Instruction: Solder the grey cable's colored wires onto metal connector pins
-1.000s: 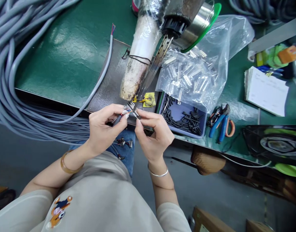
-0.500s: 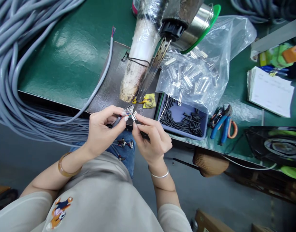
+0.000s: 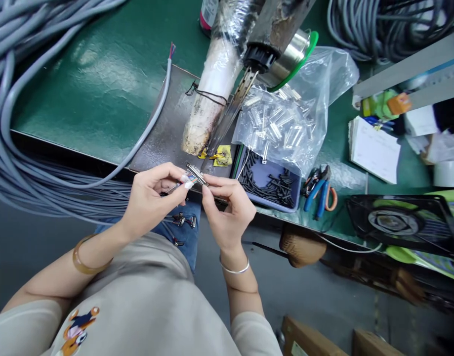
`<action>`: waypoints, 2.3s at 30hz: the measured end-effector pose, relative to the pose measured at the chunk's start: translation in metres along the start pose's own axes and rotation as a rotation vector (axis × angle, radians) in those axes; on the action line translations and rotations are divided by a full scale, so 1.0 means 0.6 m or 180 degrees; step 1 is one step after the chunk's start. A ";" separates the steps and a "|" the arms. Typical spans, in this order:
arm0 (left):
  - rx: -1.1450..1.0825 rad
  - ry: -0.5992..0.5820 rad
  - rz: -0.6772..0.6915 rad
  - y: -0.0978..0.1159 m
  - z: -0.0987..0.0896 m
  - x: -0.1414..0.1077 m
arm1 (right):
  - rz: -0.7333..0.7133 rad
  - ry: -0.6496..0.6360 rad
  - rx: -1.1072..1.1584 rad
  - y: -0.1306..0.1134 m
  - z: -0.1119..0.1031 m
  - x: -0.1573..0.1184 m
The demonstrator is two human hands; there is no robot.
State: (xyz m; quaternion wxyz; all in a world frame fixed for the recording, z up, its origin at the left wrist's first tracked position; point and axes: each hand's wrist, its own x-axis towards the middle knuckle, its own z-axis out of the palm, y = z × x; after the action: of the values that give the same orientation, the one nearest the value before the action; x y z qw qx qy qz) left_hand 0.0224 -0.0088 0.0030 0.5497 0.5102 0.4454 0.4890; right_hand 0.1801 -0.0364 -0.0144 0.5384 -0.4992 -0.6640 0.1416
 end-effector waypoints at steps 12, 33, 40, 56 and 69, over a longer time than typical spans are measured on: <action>0.0690 0.0165 0.0634 -0.002 0.005 0.010 | -0.0424 0.0166 -0.0334 0.003 0.008 0.014; 0.0792 -0.0081 0.0172 0.009 -0.002 0.014 | -0.0745 0.0179 -0.0871 -0.001 0.012 0.006; 0.0290 -0.0006 0.0028 0.005 -0.003 0.003 | -0.0121 0.0165 -0.0258 -0.002 0.004 0.005; 0.0749 0.0022 0.0637 -0.006 -0.004 0.006 | -0.0437 0.0115 -0.0508 0.000 0.008 0.015; 0.0984 -0.0082 0.0687 0.008 -0.007 0.013 | -0.0786 0.0190 -0.0747 0.004 0.012 0.016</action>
State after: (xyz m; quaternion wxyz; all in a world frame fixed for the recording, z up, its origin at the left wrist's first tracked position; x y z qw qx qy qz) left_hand 0.0188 -0.0003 0.0076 0.4148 0.6396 0.4508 0.4644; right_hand 0.1759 -0.0247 -0.0133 0.5092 -0.4772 -0.7160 -0.0190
